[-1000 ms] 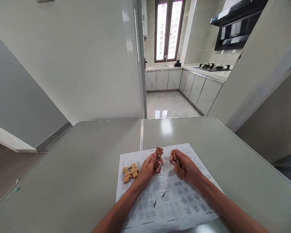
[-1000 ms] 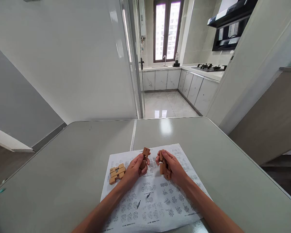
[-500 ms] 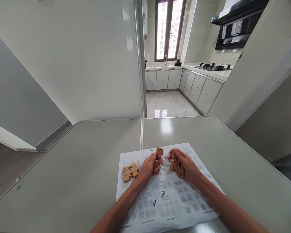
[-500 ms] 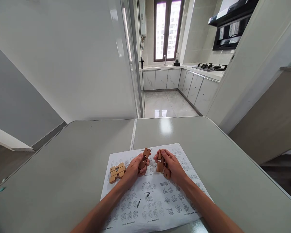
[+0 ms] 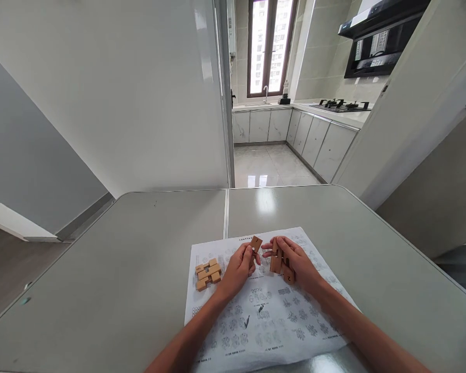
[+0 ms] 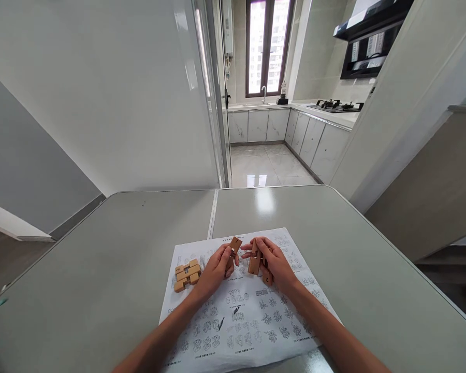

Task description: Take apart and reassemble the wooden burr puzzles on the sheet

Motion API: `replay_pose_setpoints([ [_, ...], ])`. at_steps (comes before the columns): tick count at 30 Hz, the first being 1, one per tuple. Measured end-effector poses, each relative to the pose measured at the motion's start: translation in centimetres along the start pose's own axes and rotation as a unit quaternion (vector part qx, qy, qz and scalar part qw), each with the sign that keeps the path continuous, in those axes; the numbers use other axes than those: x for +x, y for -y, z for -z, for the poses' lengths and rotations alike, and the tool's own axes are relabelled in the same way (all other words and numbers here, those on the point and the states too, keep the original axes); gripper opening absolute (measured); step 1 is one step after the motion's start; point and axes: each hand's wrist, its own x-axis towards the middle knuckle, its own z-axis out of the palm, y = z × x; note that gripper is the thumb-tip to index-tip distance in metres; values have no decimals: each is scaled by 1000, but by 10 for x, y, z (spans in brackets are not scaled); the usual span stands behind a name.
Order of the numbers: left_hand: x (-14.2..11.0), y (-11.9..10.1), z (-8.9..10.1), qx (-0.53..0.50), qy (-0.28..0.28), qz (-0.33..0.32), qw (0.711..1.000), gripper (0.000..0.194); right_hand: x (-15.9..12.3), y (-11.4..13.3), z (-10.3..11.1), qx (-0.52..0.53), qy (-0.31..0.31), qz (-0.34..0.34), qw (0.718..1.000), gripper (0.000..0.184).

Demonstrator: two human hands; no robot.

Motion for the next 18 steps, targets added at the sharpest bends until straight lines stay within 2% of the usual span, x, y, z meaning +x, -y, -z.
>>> replay_pose_setpoints([
  [2,-3,1,-1,132,-41,-44,989,38,1,-2,0,-2,-15,10,1000,46],
  [4,-5,3,-1,254,-68,-70,962,36,1,-3,0,-1,-29,19,999,46],
  [7,-6,7,2,377,-89,-100,916,34,1,-4,0,-2,-41,22,999,44],
  [10,-5,10,3,461,-96,-144,870,35,-1,-3,-1,-4,-51,27,998,43],
  [13,-5,10,2,522,-77,-192,828,38,-1,-2,-2,-11,-53,33,998,44],
  [18,-4,12,0,579,-34,-234,780,31,1,-4,0,1,-41,40,998,42],
])
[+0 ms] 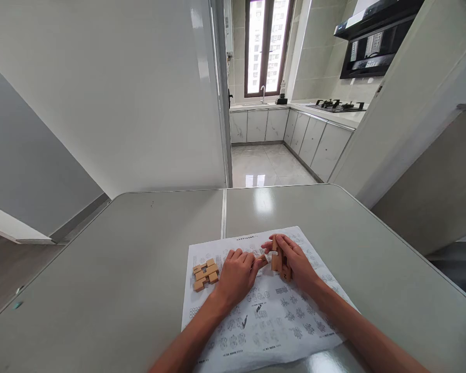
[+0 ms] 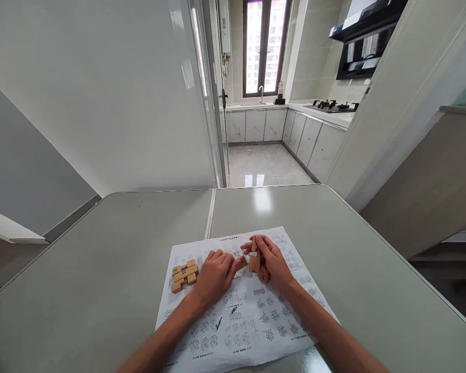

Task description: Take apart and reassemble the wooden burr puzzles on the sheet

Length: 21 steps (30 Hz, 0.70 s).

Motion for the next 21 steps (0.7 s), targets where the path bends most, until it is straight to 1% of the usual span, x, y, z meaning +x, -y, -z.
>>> replay_pose_setpoints([
  [2,0,1,-1,13,7,-8,1000,29,0,0,0,4,-2,2,1000,41],
  [6,0,1,-2,28,11,-6,1000,33,-2,4,-2,12,2,0,1000,41],
  [9,-1,2,-3,38,9,7,999,32,-3,7,-3,20,10,-3,1000,40],
  [14,-1,4,-5,47,-4,28,999,23,-6,9,-5,23,17,-2,1000,40],
  [21,-1,4,-5,30,0,63,998,24,-11,11,-9,-6,32,9,999,43],
])
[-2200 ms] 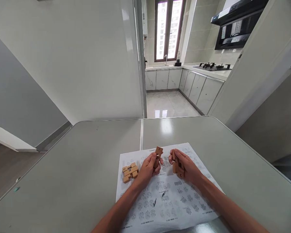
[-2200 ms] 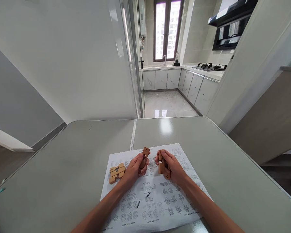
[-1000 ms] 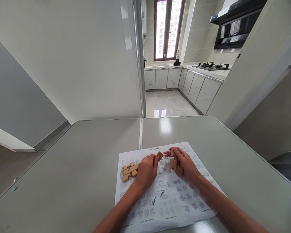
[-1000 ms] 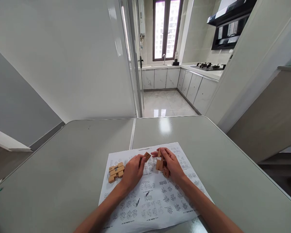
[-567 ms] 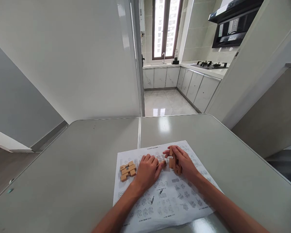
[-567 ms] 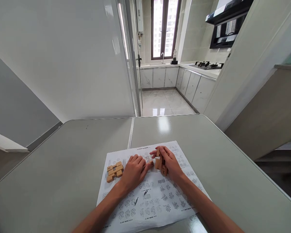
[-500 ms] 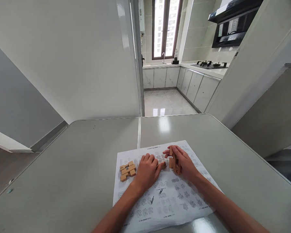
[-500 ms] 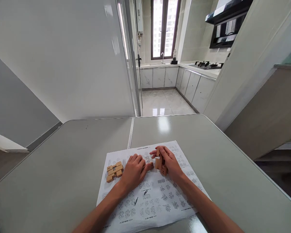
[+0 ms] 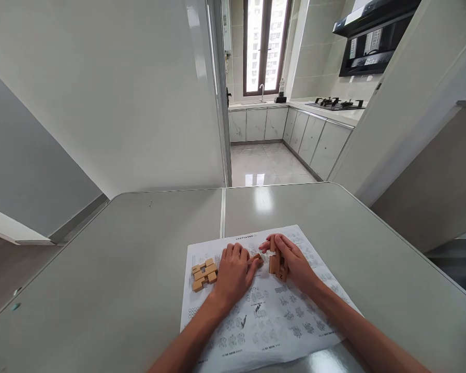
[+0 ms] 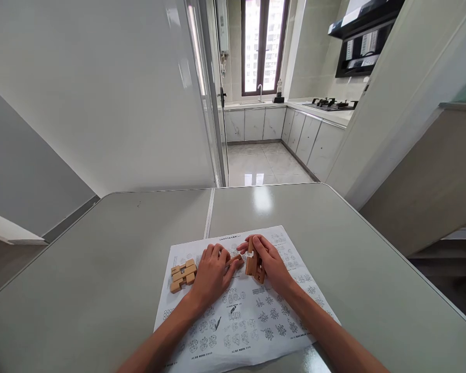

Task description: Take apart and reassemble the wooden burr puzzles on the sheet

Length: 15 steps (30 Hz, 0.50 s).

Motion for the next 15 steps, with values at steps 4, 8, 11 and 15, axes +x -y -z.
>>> replay_pose_setpoints([
  [4,1,-4,8,-23,-43,-7,999,17,-1,2,-3,1,-5,1,1000,44],
  [8,-1,-14,19,-100,-46,-48,993,25,-3,1,-7,17,-7,1,1000,46],
  [11,-3,-21,21,-197,-19,-42,979,27,-4,-3,-11,37,4,1,999,45],
  [15,-3,-27,21,-298,8,17,954,31,-6,-5,-16,49,27,5,998,42],
])
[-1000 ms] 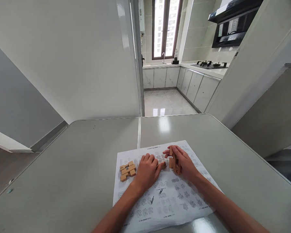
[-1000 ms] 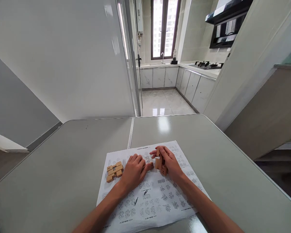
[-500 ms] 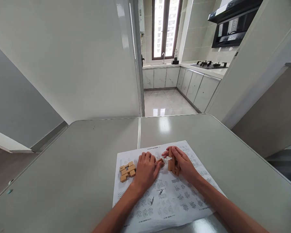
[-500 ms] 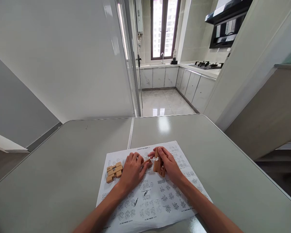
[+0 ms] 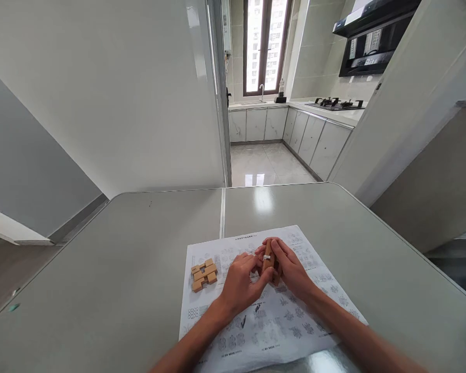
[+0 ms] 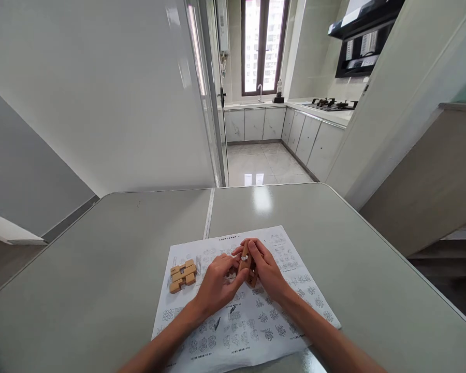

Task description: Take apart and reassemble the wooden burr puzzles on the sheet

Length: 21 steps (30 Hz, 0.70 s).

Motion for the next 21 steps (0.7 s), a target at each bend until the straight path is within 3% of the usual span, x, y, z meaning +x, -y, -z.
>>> replay_pose_setpoints([
  [4,2,-2,4,-102,20,81,991,39,2,0,3,-6,-24,9,1000,45],
  [8,4,-1,7,-176,38,119,976,41,8,-1,15,-2,-98,8,995,42],
  [12,4,1,7,-164,67,104,979,41,15,1,25,31,-120,0,992,33],
  [15,3,2,7,-149,74,78,983,39,17,5,27,55,-94,-20,994,31],
  [21,3,3,7,-129,60,64,988,37,15,8,23,7,-67,-9,998,39],
])
